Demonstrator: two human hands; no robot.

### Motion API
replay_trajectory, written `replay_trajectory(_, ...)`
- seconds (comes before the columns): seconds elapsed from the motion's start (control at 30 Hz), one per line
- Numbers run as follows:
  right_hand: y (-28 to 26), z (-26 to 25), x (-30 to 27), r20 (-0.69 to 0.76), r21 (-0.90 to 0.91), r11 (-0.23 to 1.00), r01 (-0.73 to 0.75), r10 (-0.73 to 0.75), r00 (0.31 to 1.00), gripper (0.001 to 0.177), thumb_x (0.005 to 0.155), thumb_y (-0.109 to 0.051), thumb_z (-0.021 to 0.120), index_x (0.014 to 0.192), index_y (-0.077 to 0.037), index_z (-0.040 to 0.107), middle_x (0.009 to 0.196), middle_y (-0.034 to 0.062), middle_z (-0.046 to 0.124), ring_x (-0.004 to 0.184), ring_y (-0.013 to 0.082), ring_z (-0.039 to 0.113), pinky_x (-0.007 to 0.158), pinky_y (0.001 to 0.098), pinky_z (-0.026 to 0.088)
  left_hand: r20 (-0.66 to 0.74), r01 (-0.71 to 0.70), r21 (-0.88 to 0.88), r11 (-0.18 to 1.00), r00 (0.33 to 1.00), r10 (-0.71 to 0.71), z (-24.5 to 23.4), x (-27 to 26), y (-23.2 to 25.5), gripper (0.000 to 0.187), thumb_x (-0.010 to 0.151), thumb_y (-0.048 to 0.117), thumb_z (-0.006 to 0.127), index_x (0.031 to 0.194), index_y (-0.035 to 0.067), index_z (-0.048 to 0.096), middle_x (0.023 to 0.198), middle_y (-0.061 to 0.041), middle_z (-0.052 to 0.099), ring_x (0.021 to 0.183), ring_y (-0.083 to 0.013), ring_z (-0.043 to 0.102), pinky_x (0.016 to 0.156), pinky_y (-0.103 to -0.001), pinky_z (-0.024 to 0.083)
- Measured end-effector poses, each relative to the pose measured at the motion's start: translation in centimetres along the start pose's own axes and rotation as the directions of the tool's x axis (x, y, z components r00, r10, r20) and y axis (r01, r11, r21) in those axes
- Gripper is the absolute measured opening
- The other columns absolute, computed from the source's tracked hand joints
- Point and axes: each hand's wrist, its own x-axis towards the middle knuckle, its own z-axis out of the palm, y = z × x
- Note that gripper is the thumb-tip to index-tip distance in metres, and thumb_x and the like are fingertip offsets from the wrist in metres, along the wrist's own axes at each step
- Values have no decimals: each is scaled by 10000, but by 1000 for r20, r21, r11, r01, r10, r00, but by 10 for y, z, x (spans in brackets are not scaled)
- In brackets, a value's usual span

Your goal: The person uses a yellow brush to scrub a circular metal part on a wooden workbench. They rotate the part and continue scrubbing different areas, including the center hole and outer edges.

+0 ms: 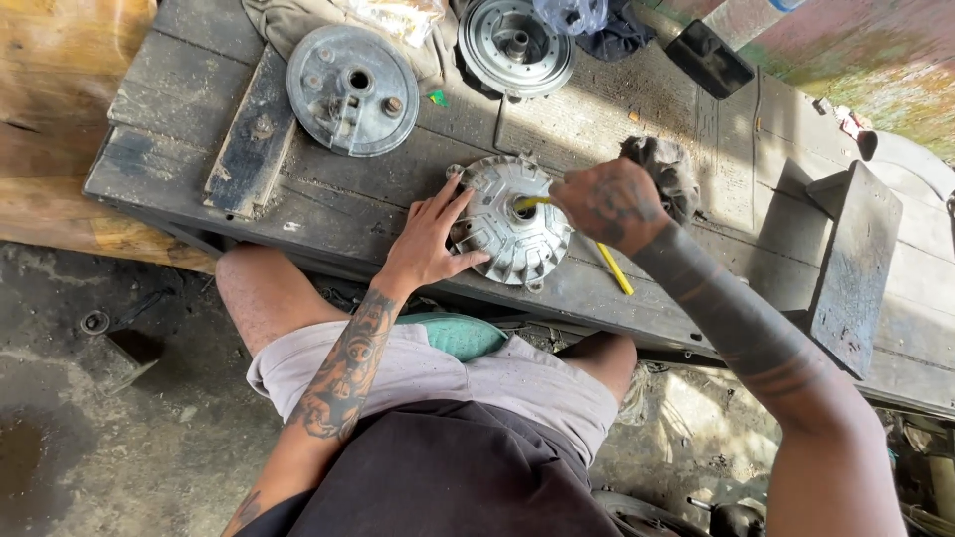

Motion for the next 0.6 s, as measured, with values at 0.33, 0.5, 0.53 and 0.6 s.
replay_trajectory(0.33, -8, 10, -26, -188, 529, 835, -149, 287, 939, 353, 1150, -343, 486, 951, -140, 696, 668, -20, 652, 462, 138, 555, 483, 271, 509, 10, -10, -43, 999, 1000, 10, 1, 0, -1, 1002, 893, 718, 700, 1629, 132, 358, 1692, -219, 234, 1380, -405, 502, 1145, -554, 357)
replay_trajectory(0.5, -49, 17, -41, -367, 563, 818, -120, 377, 850, 255, 1035, -204, 519, 1101, -163, 762, 736, 153, 677, 632, 368, 679, 557, 538, 560, -3, -12, -35, 999, 1000, 12, 0, 1, -1, 989, 904, 683, 716, 1628, 118, 348, 1697, -219, 214, 1393, -402, 489, 1145, -560, 357)
replay_trajectory(0.53, -32, 41, -38, -366, 569, 814, -115, 376, 851, 255, 1035, -204, 519, 1101, -163, 762, 736, 153, 677, 632, 368, 679, 557, 538, 560, 2, -5, -31, 1000, 1000, 5, 2, 2, -3, 989, 904, 683, 716, 1628, 118, 348, 1697, -219, 214, 1393, -402, 489, 1145, -560, 357)
replay_trajectory(0.6, 3, 89, -33, 41, 717, 562, -412, 557, 830, 304, 1020, -335, 561, 1293, -325, 696, 896, 82, 757, 889, 380, 724, 808, 574, 583, -12, -10, -17, 1000, 1000, 10, 4, 6, -5, 1008, 895, 715, 716, 1634, 134, 351, 1703, -202, 223, 1395, -380, 497, 1148, -548, 355)
